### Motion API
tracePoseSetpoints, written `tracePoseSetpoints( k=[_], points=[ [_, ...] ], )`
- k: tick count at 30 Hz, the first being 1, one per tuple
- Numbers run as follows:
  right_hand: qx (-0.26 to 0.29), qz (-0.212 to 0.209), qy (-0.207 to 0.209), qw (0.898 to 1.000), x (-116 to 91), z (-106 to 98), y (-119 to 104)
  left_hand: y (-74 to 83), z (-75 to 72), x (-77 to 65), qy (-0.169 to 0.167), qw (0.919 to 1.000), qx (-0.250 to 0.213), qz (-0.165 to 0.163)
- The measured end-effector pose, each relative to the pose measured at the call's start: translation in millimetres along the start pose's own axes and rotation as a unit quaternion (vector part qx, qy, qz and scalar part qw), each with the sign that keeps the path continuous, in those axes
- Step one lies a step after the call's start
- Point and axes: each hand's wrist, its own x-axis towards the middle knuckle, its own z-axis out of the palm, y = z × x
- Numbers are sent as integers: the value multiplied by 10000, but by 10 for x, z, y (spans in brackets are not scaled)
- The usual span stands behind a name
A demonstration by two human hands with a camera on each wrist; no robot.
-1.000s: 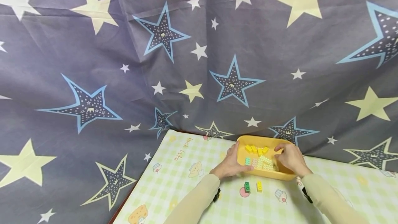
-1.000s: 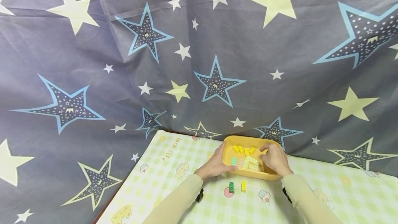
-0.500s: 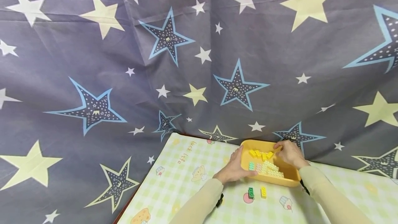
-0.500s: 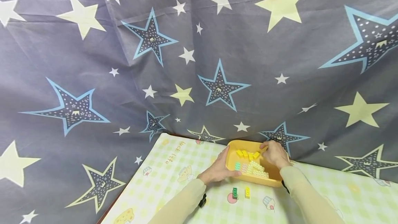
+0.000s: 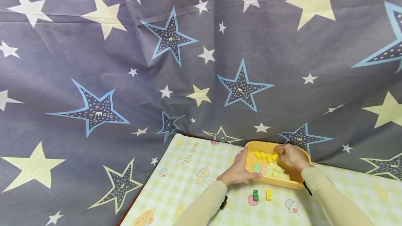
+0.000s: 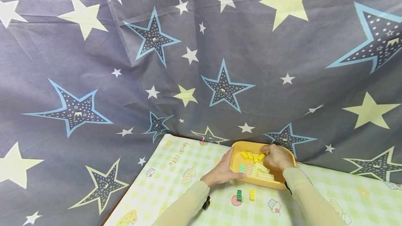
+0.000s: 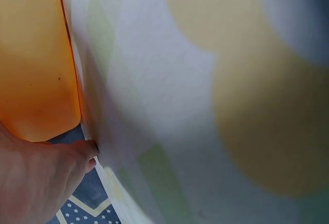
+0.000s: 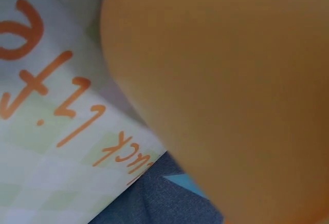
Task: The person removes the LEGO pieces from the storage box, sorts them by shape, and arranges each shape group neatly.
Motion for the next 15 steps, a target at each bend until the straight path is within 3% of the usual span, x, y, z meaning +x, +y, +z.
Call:
tracePoseSetpoints(
  k=[15],
  points=[
    [-165, 85, 79, 9998, -24, 46, 33, 9, 13, 2, 51, 10000, 75, -29]
  ],
)
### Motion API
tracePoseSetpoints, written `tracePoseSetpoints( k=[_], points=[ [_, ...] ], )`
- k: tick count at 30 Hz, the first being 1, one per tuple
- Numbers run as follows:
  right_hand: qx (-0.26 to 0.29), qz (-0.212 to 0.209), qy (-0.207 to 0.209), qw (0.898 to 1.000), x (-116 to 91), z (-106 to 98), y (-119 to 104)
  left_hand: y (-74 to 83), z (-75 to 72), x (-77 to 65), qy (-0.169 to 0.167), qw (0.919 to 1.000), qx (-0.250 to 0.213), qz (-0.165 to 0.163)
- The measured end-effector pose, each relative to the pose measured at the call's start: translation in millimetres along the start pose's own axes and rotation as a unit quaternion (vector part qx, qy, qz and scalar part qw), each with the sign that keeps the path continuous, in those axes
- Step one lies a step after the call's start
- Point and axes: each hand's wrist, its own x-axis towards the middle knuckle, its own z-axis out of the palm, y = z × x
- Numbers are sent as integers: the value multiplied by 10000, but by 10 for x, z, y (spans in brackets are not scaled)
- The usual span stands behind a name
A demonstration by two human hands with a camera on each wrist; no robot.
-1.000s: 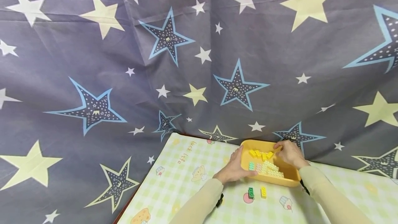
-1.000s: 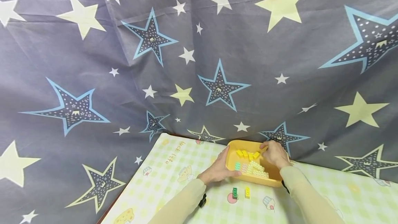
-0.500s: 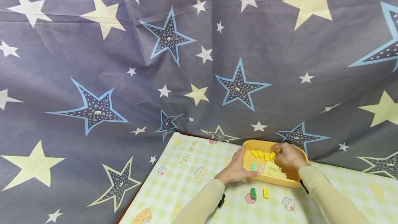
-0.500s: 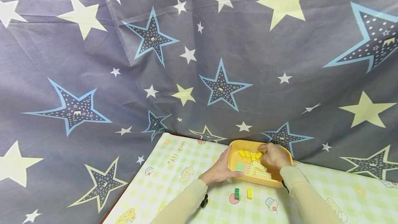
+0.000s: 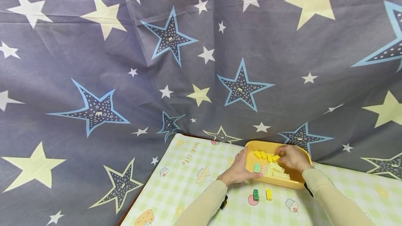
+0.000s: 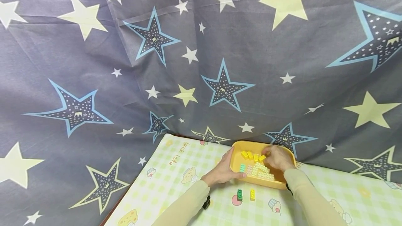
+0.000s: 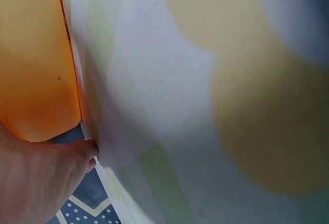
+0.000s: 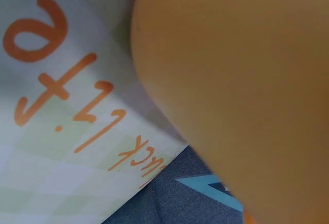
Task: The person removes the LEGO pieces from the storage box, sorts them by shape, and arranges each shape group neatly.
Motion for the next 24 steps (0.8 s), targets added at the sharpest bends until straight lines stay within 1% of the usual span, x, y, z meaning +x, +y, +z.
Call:
tracePoseSetpoints(
  k=[3, 10, 20, 24],
  points=[
    [-62, -99, 75, 9999, -8, 23, 25, -7, 4, 4, -10, 10000, 11, 27],
    [-33, -56, 210, 9998, -20, 44, 41, 3, -3, 1, -27, 10000, 16, 26],
    [342, 87, 147, 9993, -62, 4, 30, 39, -19, -30, -54, 10000, 52, -43],
    [353, 0, 207, 9992, -111, -43, -22, 34, -28, -27, -64, 10000, 56, -7]
  ],
)
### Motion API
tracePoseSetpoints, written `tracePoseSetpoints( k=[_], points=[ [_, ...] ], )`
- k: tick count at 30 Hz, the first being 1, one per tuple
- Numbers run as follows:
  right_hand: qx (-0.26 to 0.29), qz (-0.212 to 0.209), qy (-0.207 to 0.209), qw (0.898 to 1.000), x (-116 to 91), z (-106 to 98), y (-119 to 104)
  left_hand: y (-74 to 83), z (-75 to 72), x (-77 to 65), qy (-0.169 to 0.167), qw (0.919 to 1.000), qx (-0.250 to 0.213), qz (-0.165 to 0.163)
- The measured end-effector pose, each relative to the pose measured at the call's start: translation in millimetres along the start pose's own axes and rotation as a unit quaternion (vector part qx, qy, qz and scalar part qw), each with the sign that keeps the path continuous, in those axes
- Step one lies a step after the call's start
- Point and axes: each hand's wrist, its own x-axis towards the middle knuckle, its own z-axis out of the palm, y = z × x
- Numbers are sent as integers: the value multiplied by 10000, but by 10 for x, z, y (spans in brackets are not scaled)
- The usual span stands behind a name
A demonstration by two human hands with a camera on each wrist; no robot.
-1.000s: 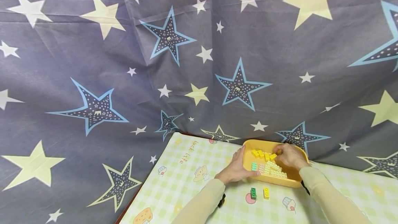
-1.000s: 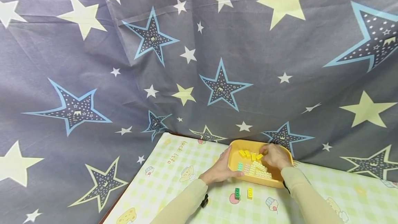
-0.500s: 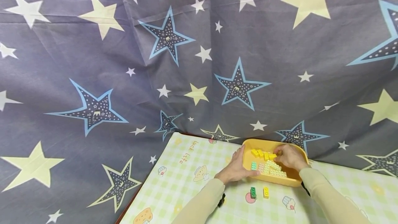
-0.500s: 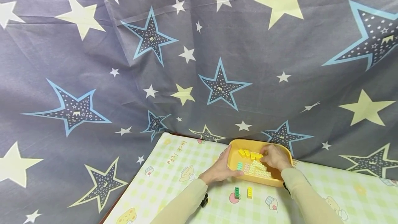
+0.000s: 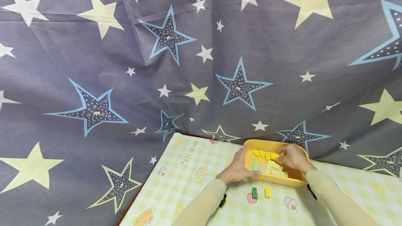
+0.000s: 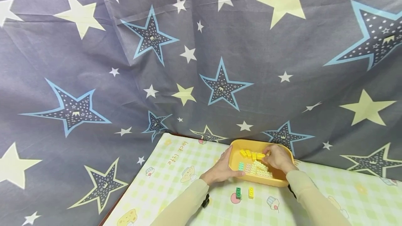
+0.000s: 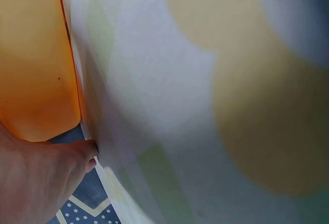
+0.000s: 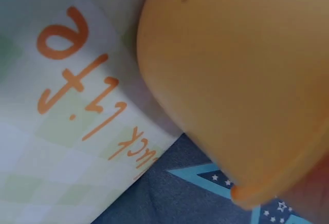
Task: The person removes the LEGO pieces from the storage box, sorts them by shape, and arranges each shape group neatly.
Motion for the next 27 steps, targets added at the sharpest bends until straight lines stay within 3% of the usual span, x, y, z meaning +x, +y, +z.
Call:
tracePoseSetpoints(
  k=[11, 19, 27],
  points=[
    [-136, -51, 165, 9998, -167, -75, -190, -30, -15, 17, -58, 10000, -58, 11],
    [104, -106, 639, 9978, -331, -27, -291, -26, 9, 27, -50, 10000, -36, -12],
    [241, 220, 733, 9968, -522, -67, -512, -29, 21, 32, -44, 10000, -9, -25]
  ],
)
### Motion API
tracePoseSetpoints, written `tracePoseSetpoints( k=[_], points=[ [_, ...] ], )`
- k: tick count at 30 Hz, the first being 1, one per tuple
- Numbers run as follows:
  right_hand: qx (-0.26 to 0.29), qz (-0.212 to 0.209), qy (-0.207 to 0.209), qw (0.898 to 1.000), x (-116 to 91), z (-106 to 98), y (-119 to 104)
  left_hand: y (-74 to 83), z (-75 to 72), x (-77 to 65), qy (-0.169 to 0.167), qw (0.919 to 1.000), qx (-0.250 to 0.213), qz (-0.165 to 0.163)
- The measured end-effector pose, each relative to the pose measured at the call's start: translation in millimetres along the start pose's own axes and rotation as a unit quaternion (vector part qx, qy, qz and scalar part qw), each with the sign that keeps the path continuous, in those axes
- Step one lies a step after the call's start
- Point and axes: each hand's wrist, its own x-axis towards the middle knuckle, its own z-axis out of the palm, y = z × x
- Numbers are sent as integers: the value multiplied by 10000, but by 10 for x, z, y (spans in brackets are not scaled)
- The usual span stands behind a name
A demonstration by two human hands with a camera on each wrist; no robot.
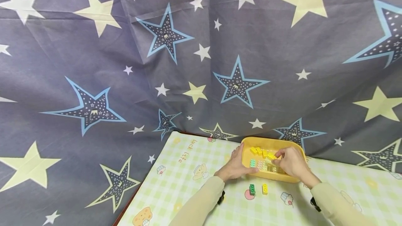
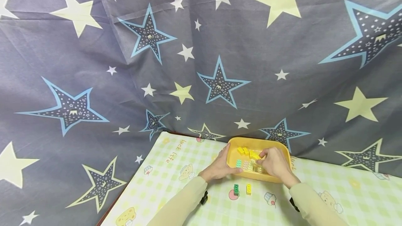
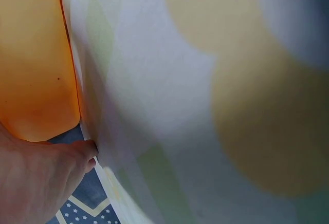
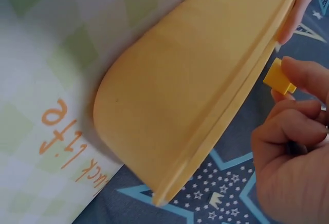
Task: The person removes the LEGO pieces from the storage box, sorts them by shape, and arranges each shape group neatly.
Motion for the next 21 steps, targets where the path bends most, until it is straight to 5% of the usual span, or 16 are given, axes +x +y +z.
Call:
tracePoseSetpoints(
  k=[21],
  points=[
    [183, 762, 89, 9969, -517, 8, -174, -17, 6, 10, 4, 10000, -66, 53]
  ],
)
